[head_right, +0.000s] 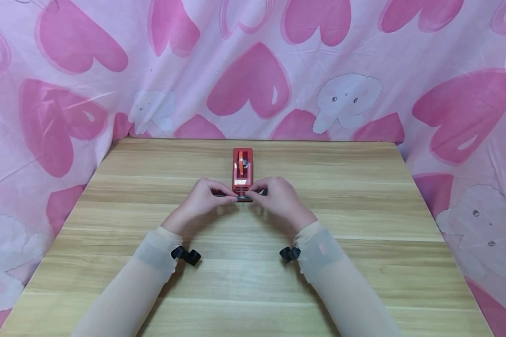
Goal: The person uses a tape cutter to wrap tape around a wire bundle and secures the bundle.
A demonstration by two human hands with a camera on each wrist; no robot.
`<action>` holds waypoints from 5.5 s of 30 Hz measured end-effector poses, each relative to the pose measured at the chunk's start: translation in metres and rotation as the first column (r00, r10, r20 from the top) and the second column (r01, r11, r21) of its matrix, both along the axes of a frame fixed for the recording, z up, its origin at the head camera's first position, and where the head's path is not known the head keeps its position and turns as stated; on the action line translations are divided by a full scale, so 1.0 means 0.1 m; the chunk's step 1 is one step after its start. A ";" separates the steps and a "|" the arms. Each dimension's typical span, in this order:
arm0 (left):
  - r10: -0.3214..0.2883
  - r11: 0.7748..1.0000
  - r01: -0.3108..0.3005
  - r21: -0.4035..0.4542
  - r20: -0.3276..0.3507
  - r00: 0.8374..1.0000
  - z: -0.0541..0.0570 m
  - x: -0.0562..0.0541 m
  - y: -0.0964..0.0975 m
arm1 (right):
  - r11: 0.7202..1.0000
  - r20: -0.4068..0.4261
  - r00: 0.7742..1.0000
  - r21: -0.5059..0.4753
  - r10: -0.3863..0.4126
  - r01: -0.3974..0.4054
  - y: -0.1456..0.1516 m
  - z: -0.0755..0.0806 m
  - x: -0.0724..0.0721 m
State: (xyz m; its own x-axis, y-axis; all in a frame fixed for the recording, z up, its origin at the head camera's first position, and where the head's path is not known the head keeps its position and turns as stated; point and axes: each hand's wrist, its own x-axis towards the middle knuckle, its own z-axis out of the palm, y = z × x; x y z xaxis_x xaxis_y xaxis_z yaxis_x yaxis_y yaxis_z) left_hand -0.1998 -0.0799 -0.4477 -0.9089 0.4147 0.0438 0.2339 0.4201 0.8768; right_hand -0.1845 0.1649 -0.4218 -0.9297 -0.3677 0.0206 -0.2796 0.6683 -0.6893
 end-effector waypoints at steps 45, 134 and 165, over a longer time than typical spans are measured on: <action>-0.042 0.995 0.036 0.096 0.061 0.997 -0.10 0.00 0.00 | 0.989 -0.007 1.000 -0.150 -0.003 0.002 0.02 -0.18 0.04; -0.013 0.999 0.015 0.036 -0.051 0.999 -0.05 0.03 0.01 | 0.987 -0.303 0.940 0.007 0.156 -0.161 0.04 -0.16 0.03; -0.001 0.996 -0.005 0.085 0.076 0.997 -0.09 0.01 0.03 | 0.994 -0.482 0.869 0.033 0.108 -0.105 0.03 -0.24 0.10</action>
State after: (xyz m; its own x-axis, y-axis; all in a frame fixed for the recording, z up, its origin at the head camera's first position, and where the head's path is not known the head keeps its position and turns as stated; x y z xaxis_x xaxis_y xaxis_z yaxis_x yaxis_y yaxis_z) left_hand -0.1984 -0.0770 -0.4568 -0.9118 0.4104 0.0097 0.1647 0.3440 0.9244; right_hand -0.1740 0.1682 -0.4462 -0.7599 -0.4653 0.4541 -0.6459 0.6193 -0.4464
